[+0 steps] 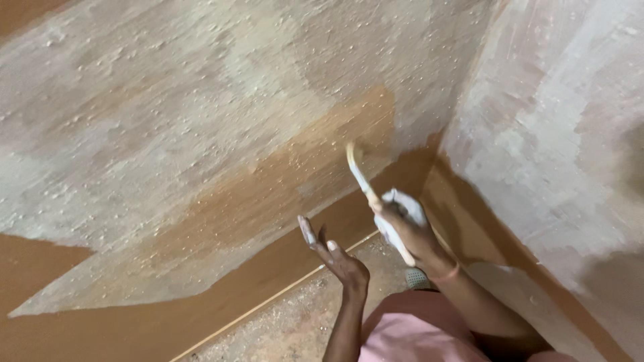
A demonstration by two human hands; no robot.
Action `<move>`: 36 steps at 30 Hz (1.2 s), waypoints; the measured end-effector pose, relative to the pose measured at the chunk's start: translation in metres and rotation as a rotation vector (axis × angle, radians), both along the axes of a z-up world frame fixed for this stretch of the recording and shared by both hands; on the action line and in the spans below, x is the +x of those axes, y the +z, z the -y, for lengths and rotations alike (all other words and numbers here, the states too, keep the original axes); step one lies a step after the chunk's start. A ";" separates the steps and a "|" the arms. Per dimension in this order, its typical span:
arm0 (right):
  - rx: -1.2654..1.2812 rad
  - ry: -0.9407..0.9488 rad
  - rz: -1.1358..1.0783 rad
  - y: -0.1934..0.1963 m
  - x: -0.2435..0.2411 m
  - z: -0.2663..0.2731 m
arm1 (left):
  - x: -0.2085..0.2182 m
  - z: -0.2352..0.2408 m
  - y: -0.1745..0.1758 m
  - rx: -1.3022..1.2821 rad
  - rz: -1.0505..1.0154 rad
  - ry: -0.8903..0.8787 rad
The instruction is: The person paints a brown wall with white paint using a brush. They repeatedly dip the brush into a small container of paint and apply it to the wall in horizontal strokes, gradually covering more area.
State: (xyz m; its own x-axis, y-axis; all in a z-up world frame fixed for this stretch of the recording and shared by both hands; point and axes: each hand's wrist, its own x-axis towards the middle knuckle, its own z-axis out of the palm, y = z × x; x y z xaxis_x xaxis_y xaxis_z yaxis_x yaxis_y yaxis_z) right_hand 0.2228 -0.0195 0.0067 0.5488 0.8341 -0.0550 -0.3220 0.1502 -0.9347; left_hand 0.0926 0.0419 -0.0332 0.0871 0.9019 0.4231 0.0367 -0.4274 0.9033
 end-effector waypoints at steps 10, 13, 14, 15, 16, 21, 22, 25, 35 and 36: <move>-0.094 -0.174 -0.053 -0.030 0.013 -0.004 | -0.011 0.008 0.001 -0.083 -0.037 0.114; -0.049 0.094 -0.099 -0.041 -0.017 -0.011 | -0.019 0.006 0.002 -0.077 -0.011 0.198; -0.051 0.194 -0.102 -0.045 -0.026 -0.010 | -0.023 0.006 0.002 -0.094 -0.012 0.226; -0.053 0.294 -0.106 -0.049 -0.032 -0.009 | -0.028 0.006 0.003 -0.112 -0.012 0.254; -0.058 0.328 -0.140 -0.052 -0.034 -0.011 | -0.031 0.005 0.003 -0.128 -0.011 0.283; -0.152 0.256 -0.190 -0.063 0.013 -0.008 | -0.041 0.003 -0.003 -0.140 0.023 0.299; -0.178 0.169 -0.160 -0.063 0.026 -0.004 | -0.045 0.004 -0.005 -0.155 0.011 0.299; -0.134 -0.049 -0.109 -0.060 0.052 0.021 | -0.057 0.003 -0.013 -0.182 -0.006 0.292; -0.310 -0.141 -0.108 -0.064 -0.002 -0.002 | -0.080 0.002 -0.031 -0.315 -0.008 0.277; -0.315 -0.086 -0.089 -0.066 -0.009 -0.011 | -0.078 0.001 -0.030 -0.312 -0.003 0.263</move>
